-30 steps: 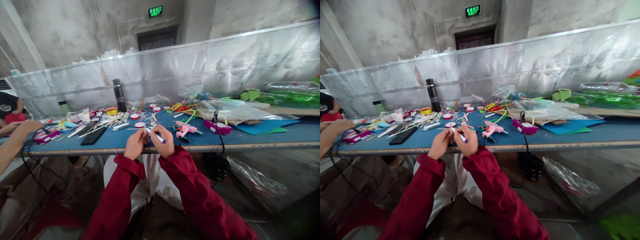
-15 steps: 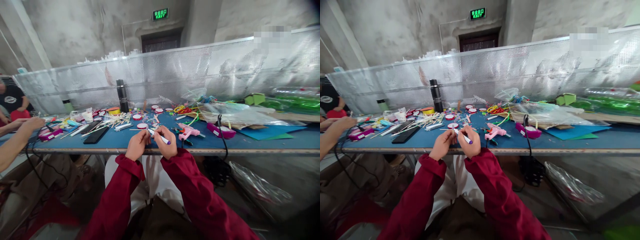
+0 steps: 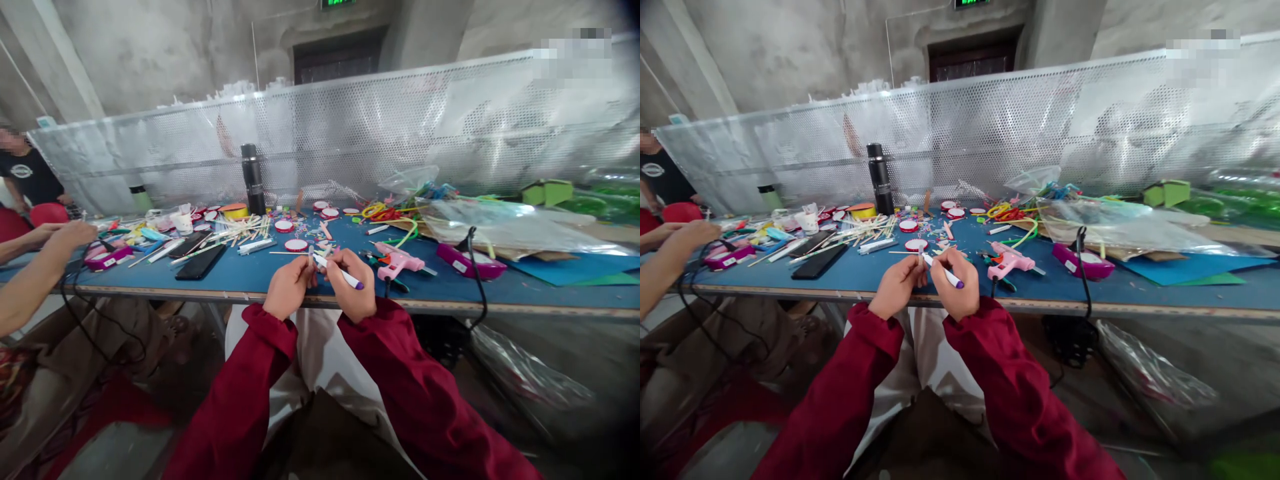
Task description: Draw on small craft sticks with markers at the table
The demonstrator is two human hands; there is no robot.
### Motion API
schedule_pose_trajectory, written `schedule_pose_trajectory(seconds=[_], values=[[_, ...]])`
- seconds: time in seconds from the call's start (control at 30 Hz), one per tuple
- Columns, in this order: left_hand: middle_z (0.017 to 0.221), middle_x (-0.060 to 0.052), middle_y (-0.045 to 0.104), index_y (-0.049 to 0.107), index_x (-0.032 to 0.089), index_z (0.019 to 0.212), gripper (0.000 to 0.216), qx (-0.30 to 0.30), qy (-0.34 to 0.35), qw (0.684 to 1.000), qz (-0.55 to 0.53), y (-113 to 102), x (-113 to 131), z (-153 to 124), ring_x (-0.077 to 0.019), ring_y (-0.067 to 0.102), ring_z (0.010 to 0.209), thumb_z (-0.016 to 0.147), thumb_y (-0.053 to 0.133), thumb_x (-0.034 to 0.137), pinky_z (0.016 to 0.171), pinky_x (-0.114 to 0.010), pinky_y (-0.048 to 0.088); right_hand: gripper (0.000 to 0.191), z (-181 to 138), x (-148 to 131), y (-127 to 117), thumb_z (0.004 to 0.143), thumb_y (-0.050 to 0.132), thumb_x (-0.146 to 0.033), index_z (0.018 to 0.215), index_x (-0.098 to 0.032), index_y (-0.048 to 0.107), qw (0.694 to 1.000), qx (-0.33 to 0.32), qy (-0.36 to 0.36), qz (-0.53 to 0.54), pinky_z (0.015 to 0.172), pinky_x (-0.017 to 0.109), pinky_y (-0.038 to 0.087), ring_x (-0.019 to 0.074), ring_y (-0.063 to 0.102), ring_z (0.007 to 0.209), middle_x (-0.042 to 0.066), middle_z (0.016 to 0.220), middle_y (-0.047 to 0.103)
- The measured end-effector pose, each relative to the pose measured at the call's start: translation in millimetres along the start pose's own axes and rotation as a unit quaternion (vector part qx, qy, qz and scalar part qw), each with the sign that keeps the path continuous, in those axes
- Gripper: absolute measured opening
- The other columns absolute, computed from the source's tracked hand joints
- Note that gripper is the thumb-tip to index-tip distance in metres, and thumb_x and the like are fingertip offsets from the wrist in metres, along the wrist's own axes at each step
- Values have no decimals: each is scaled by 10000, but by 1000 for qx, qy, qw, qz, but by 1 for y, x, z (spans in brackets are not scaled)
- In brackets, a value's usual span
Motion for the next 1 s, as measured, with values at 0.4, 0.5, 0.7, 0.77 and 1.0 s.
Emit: schedule_pose_trajectory(seconds=[0.4,0.5,0.7,0.77,1.0], values=[[764,6,621,580,214,862,258,-16,-43,998,-34,0,-5,-4,-153,557,707,1037,448,351,668,-260,406,111,0,-26,-3,901,564,-207,826,-247,634,995,-12,-47,-86,685,311,503,168,636,678,-2,730,670],[782,7,619,580,216,872,257,-23,-60,996,-56,3,-7,-6,-150,553,716,1041,446,355,674,-256,419,64,-2,-31,-1,888,588,-212,884,-254,636,990,-22,-72,-115,711,342,517,203,671,737,24,787,705],[809,-6,653,576,221,832,308,-32,-102,994,-31,5,-10,-9,-164,567,747,1041,439,403,688,-264,423,103,-1,-33,-3,874,604,-182,917,-273,624,989,-40,-79,-116,738,379,538,228,685,775,34,819,722],[808,-12,657,559,227,821,316,-36,-125,991,-31,5,-12,-12,-174,572,754,1037,434,421,688,-271,427,132,0,-33,-4,860,608,-164,930,-275,624,991,-46,-82,-99,723,383,545,232,682,774,38,824,716],[796,-19,658,574,250,804,327,-42,-202,977,-45,6,-21,-21,-187,577,737,1020,457,466,690,-283,474,258,5,-34,-3,825,597,-103,976,-310,616,995,-45,-67,-64,671,392,575,233,684,718,27,784,714]])
Point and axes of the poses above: each hand's wrist, its own z-axis towards the middle knuckle, its own y-axis out of the palm, x = y × z, the point moved 9 cm from there along z, towards the middle knuckle
